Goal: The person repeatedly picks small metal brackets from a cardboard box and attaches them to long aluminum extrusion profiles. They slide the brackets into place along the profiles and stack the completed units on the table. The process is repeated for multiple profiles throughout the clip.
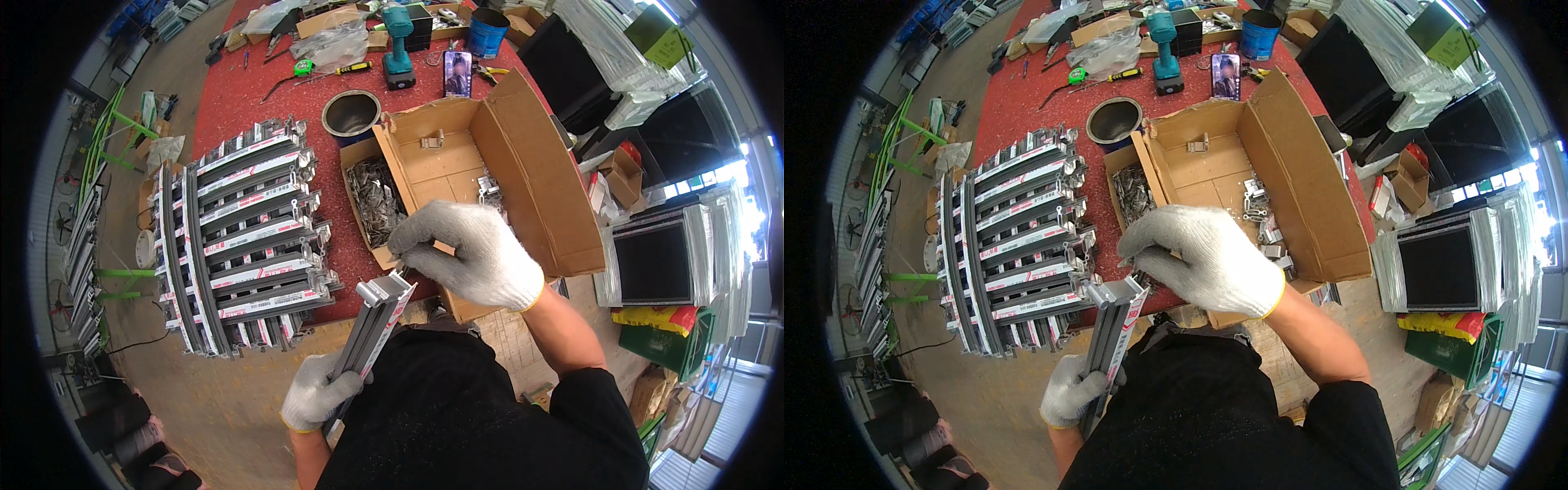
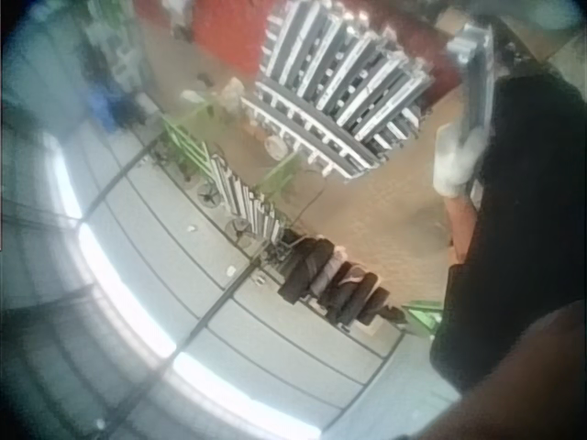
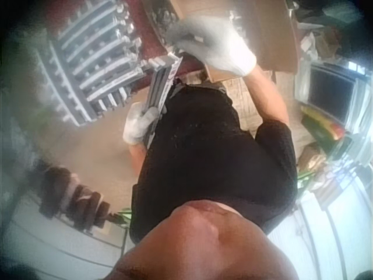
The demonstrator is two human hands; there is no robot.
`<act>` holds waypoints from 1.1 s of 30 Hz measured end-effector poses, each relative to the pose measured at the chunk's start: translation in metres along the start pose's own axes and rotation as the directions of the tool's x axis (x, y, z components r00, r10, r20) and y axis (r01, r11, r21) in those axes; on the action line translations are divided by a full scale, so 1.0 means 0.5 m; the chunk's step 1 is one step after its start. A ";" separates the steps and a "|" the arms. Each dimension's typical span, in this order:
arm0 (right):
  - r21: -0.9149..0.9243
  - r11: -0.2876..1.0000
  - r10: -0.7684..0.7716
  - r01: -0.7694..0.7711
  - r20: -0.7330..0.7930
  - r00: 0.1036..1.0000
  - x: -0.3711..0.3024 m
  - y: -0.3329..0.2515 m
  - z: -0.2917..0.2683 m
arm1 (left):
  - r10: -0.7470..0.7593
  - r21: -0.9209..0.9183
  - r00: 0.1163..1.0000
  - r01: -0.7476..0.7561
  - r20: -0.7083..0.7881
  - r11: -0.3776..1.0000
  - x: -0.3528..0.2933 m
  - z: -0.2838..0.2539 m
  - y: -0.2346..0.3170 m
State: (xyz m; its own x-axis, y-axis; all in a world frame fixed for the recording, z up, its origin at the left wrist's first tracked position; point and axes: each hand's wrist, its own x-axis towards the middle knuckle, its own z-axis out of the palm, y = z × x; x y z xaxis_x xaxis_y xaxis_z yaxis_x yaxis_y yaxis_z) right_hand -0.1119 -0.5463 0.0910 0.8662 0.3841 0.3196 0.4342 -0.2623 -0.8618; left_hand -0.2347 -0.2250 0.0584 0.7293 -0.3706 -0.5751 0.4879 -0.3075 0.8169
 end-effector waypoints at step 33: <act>-0.237 0.968 -0.092 0.078 -0.048 0.995 -0.049 -0.015 0.054 | 0.097 -0.059 0.992 -0.102 -0.083 0.993 0.005 -0.004 -0.016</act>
State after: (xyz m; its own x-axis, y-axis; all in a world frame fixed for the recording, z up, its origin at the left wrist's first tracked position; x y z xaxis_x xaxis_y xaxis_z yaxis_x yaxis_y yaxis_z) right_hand -0.1430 -0.5296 0.0790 0.8336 0.3637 0.4158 0.5466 -0.4340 -0.7161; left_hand -0.2358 -0.2214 0.0504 0.8102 -0.3248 -0.4880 0.4386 -0.2163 0.8723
